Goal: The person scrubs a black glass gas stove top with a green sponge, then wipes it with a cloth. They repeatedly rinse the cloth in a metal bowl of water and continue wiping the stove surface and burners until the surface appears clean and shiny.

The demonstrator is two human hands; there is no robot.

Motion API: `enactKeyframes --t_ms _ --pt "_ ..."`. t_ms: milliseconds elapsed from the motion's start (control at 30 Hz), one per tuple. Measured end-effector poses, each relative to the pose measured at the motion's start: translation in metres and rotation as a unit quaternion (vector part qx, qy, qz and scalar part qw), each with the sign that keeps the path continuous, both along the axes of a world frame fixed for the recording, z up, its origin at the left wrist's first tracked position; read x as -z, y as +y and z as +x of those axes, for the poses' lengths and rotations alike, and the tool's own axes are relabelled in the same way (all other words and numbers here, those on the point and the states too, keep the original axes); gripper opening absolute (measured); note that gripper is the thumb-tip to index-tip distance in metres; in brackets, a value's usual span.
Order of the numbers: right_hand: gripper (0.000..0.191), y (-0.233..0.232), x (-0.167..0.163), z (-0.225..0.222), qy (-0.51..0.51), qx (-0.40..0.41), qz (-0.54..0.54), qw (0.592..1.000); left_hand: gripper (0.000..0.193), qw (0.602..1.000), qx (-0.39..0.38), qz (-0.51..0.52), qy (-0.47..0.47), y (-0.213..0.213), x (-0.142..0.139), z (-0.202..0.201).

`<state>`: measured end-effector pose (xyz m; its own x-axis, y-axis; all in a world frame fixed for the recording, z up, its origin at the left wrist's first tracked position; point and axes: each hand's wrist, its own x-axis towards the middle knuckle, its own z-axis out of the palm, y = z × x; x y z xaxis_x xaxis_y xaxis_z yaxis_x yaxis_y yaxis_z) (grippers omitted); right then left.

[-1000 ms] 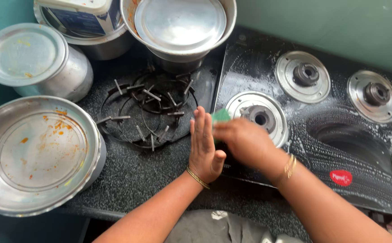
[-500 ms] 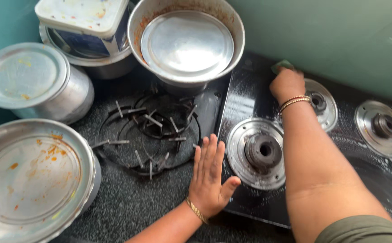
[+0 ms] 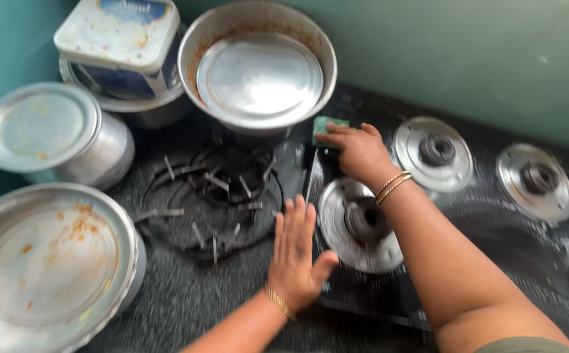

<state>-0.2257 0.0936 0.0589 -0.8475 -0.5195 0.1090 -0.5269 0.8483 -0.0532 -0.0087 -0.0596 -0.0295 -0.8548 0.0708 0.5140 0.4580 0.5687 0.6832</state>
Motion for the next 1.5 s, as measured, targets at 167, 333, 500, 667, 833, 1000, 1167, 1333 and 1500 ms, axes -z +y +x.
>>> enactKeyframes --t_ms 167,333,500,667,833,1000,1167,1333,1500 --pt "0.053 -0.003 0.000 0.112 -0.008 -0.039 0.038 0.998 0.087 0.998 0.007 0.057 0.011 -0.005 0.003 0.001" --pt "0.043 -0.010 -0.003 0.211 0.044 -0.099 0.019 0.994 0.093 0.993 0.026 0.109 0.030 -0.014 -0.003 0.001" --pt "0.047 0.028 0.005 0.274 0.022 -0.099 -0.014 0.995 0.092 1.000 0.011 0.020 -0.021 0.005 -0.018 -0.002" --pt "0.045 0.133 0.024 0.313 0.013 0.076 -0.071 0.994 0.088 0.979 0.003 -0.204 -0.007 0.039 -0.017 0.000" --pt "0.034 0.243 0.031 0.314 0.114 0.280 -0.076 0.950 0.087 0.968 0.003 -0.249 0.016 0.041 -0.013 0.002" --pt "0.040 0.226 0.046 0.266 0.143 0.257 -0.050 0.954 0.085 0.968 0.003 -0.248 0.047 0.040 -0.014 0.005" --pt "0.035 0.160 0.032 0.181 0.056 0.200 -0.130 0.969 0.088 0.961 -0.013 -0.276 0.019 0.042 -0.018 0.006" --pt "0.051 0.095 0.006 0.107 0.032 0.078 -0.128 0.988 0.093 0.965 -0.015 -0.259 0.040 0.040 -0.023 0.008" --pt "0.051 0.069 -0.018 0.071 0.001 0.049 -0.094 0.994 0.096 0.958 -0.037 -0.278 0.055 0.041 -0.026 0.005"
